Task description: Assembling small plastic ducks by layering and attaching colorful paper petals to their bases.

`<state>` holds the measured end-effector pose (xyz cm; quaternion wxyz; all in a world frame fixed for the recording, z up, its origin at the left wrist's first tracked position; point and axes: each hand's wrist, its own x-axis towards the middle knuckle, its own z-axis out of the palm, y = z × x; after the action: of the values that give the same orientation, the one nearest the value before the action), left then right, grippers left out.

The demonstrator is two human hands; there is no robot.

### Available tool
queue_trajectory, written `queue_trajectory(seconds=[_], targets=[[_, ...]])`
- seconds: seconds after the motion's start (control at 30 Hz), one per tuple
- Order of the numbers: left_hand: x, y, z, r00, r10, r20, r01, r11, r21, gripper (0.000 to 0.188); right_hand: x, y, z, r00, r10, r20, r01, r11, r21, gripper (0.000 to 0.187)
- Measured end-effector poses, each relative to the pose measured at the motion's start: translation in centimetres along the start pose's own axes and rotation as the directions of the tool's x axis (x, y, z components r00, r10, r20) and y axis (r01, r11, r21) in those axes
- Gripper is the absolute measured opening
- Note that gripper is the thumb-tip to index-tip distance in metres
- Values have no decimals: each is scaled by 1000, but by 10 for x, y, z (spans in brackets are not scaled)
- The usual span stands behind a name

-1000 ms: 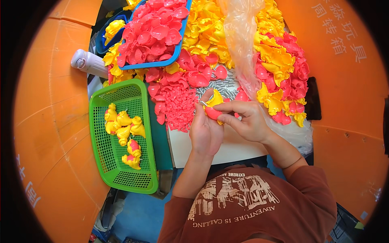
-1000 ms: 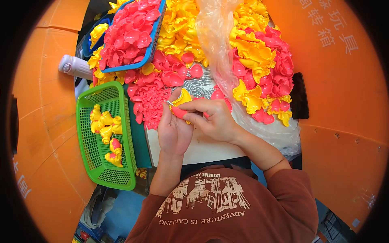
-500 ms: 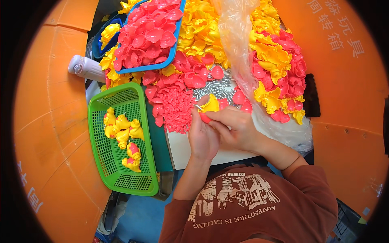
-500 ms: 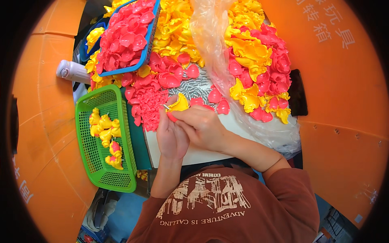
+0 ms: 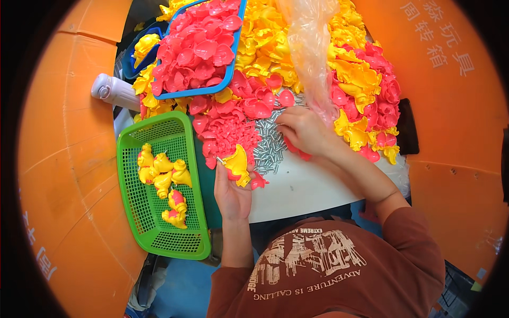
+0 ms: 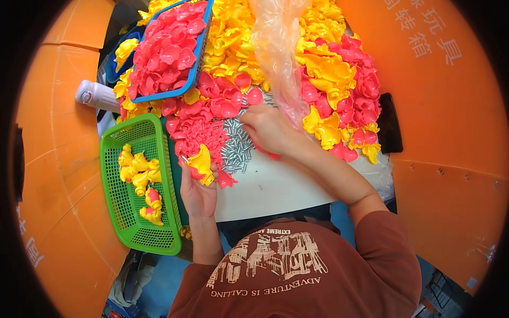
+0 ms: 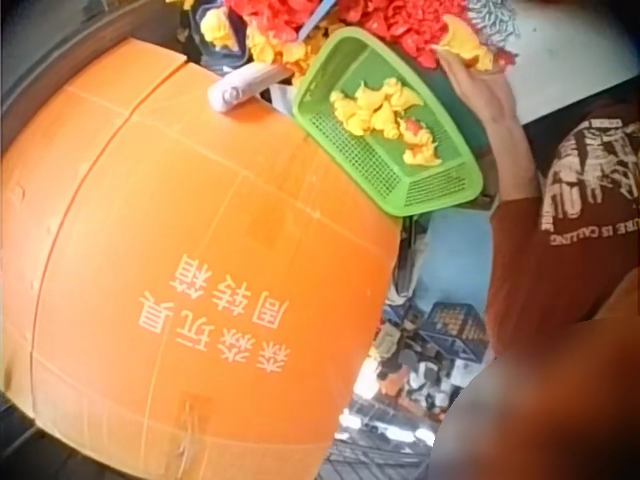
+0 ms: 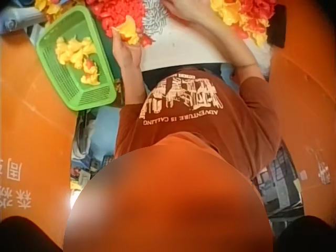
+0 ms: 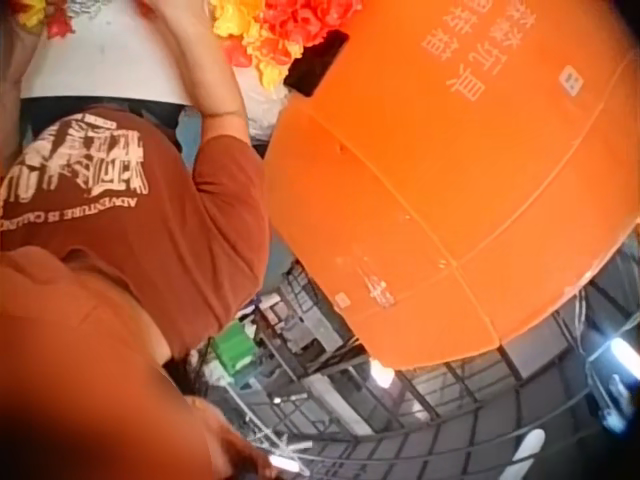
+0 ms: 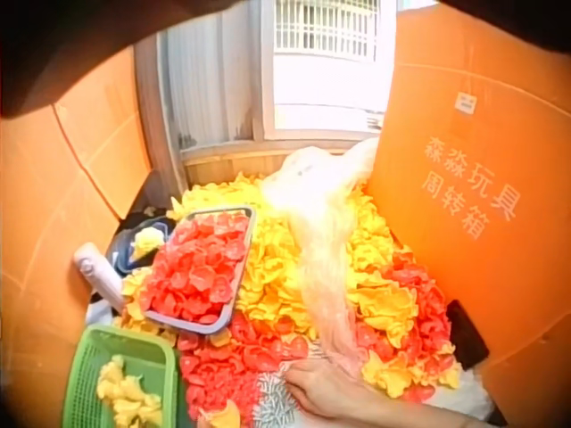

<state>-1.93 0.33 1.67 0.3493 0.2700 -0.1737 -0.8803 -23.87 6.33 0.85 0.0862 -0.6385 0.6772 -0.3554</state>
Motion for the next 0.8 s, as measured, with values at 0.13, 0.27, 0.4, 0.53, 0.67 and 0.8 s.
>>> queue_trajectory(seconds=[0.13, 0.27, 0.4, 0.53, 0.67, 0.8], targets=[[1, 1, 0, 1000, 12, 20, -12, 1000, 3, 36, 19, -18, 22, 988, -101, 116, 115, 986, -120, 15], [2, -2, -8, 999, 17, -37, -15, 998, 59, 37, 37, -28, 40, 973, -78, 218, 137, 953, -270, 14], [4, -4, -10, 1000, -14, -10, 14, 997, 79, 38, 41, -22, 45, 957, -62, 285, 138, 957, -254, 14], [5, -5, -6, 1000, 1, -12, 1, 994, 113, 37, 35, -15, 41, 961, -141, 239, 198, 952, -232, 16], [8, -6, 7, 998, -5, -63, 10, 997, 80, 27, 28, -13, 34, 968, -173, 183, 203, 966, -160, 20], [9, -10, 12, 997, 18, -71, -9, 992, 127, 26, 24, -27, 11, 995, -95, 28, 92, 991, 96, 37]])
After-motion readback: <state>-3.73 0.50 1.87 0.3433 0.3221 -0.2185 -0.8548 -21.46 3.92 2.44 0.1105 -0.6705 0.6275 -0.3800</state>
